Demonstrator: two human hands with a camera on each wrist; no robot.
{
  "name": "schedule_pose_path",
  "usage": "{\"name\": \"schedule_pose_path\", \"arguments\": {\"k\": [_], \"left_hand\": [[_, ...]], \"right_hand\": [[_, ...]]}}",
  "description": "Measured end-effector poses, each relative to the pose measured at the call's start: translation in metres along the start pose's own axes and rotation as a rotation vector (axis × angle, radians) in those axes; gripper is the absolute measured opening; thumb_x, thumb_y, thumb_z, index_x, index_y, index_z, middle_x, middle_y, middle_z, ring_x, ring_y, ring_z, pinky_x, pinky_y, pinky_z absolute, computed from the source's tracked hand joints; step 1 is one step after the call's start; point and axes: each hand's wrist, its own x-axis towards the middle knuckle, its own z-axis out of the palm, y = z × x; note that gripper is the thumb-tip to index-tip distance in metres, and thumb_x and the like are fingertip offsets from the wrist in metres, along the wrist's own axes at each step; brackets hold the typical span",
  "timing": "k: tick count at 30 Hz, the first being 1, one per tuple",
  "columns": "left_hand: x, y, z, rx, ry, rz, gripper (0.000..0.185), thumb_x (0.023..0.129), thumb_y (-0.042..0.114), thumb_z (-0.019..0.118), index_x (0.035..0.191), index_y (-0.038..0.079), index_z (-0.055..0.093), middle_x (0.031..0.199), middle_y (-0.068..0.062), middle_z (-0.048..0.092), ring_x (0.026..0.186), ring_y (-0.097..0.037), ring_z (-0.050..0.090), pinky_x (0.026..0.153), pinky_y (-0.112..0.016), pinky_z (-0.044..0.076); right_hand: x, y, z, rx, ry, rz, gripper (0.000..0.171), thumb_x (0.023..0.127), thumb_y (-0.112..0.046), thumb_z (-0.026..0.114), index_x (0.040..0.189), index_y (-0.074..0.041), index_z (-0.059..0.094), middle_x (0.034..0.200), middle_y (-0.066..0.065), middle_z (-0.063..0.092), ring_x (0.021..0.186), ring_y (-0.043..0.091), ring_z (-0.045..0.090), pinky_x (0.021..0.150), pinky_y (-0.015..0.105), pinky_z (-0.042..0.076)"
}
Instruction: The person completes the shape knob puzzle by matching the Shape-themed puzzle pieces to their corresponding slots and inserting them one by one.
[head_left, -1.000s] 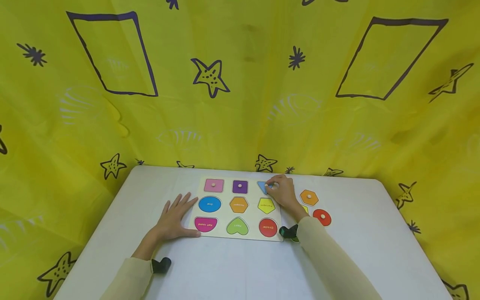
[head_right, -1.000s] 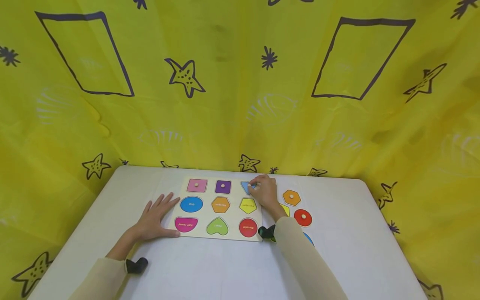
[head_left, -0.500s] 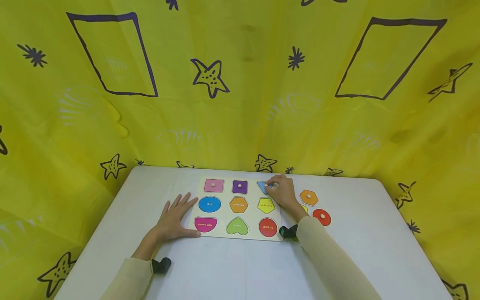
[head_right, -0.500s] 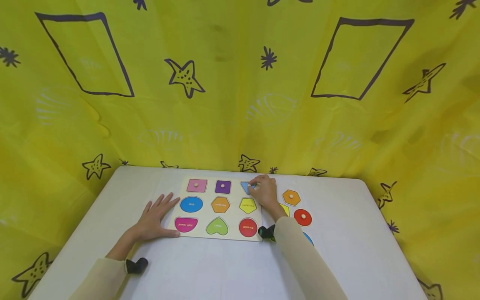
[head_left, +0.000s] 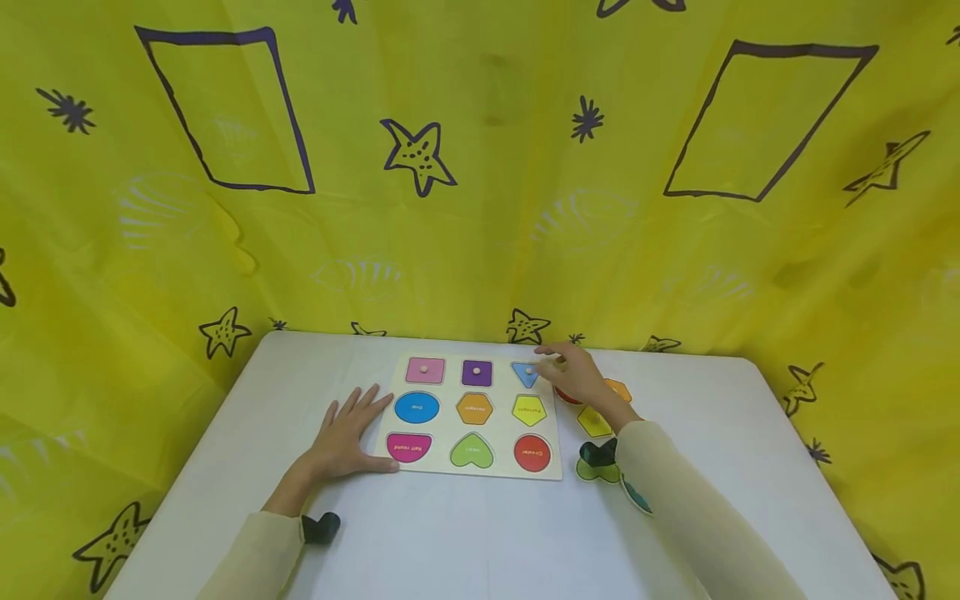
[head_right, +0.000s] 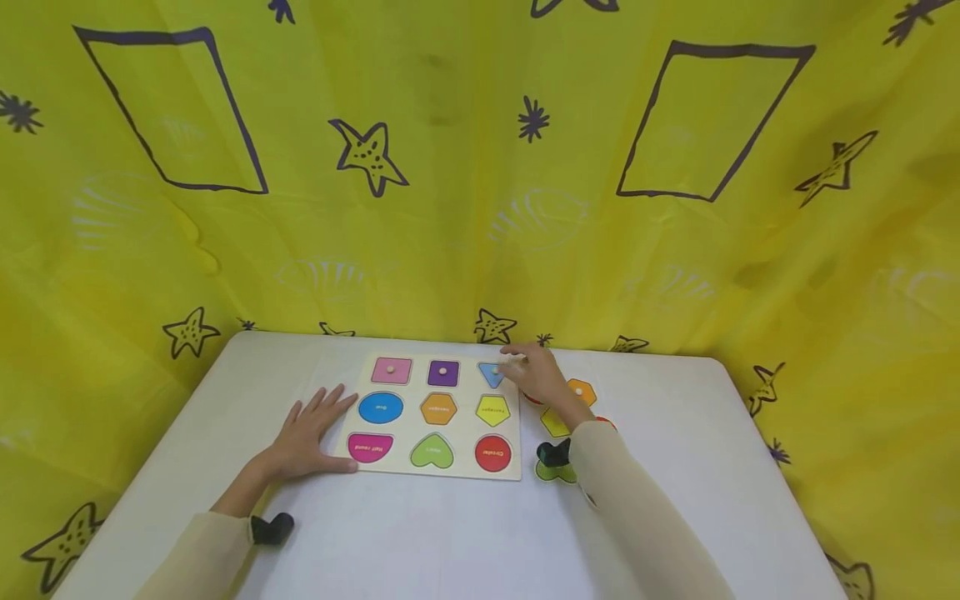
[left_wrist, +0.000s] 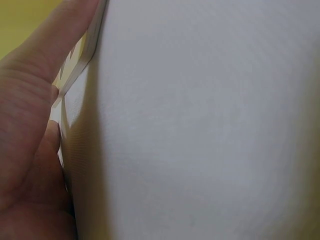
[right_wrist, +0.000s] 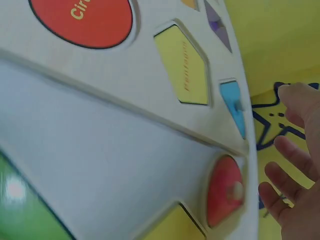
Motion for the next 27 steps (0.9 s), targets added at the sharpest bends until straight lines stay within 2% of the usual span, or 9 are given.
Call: {"name": "schedule_pose_path", "arguments": {"k": [5,11,15,27], "left_hand": [[0.001,-0.002,0.0,0.011,-0.002,-0.003,0.114,0.068,0.064,0.085,0.16,0.015,0.038,0.168,-0.019,0.025,0.154,-0.047,0.01,0.118,-0.073,0.0],[0.001,-0.003,-0.001,0.007,-0.002,0.001,0.113,0.068,0.062,0.085,0.16,0.014,0.038,0.168,-0.019,0.025,0.154,-0.048,0.01,0.118,-0.073,-0.001],[0.001,-0.002,-0.001,-0.003,-0.004,0.002,0.113,0.068,0.061,0.086,0.159,0.013,0.038,0.167,-0.02,0.025,0.154,-0.048,0.01,0.118,-0.073,-0.001],[0.001,0.001,-0.002,-0.008,-0.016,-0.006,0.113,0.068,0.061,0.086,0.16,0.014,0.038,0.168,-0.02,0.024,0.154,-0.048,0.009,0.119,-0.072,-0.002]], "right_hand": [[-0.011,-0.003,-0.022,0.007,-0.031,0.024,0.044,0.1,-0.024,0.07,0.14,-0.008,0.062,0.142,0.015,0.059,0.129,0.041,0.052,0.097,0.052,0.055],[-0.021,0.003,-0.041,-0.038,-0.007,0.007,0.045,0.099,-0.023,0.071,0.14,-0.007,0.06,0.14,0.018,0.06,0.125,0.042,0.054,0.099,0.058,0.051],[-0.033,0.007,-0.051,-0.069,0.007,-0.002,0.047,0.099,-0.024,0.071,0.141,-0.007,0.06,0.139,0.018,0.061,0.123,0.042,0.056,0.098,0.059,0.052],[-0.091,0.025,-0.069,-0.069,0.08,-0.037,0.046,0.098,-0.019,0.072,0.139,-0.005,0.059,0.135,0.021,0.062,0.116,0.041,0.058,0.094,0.057,0.055]]}}
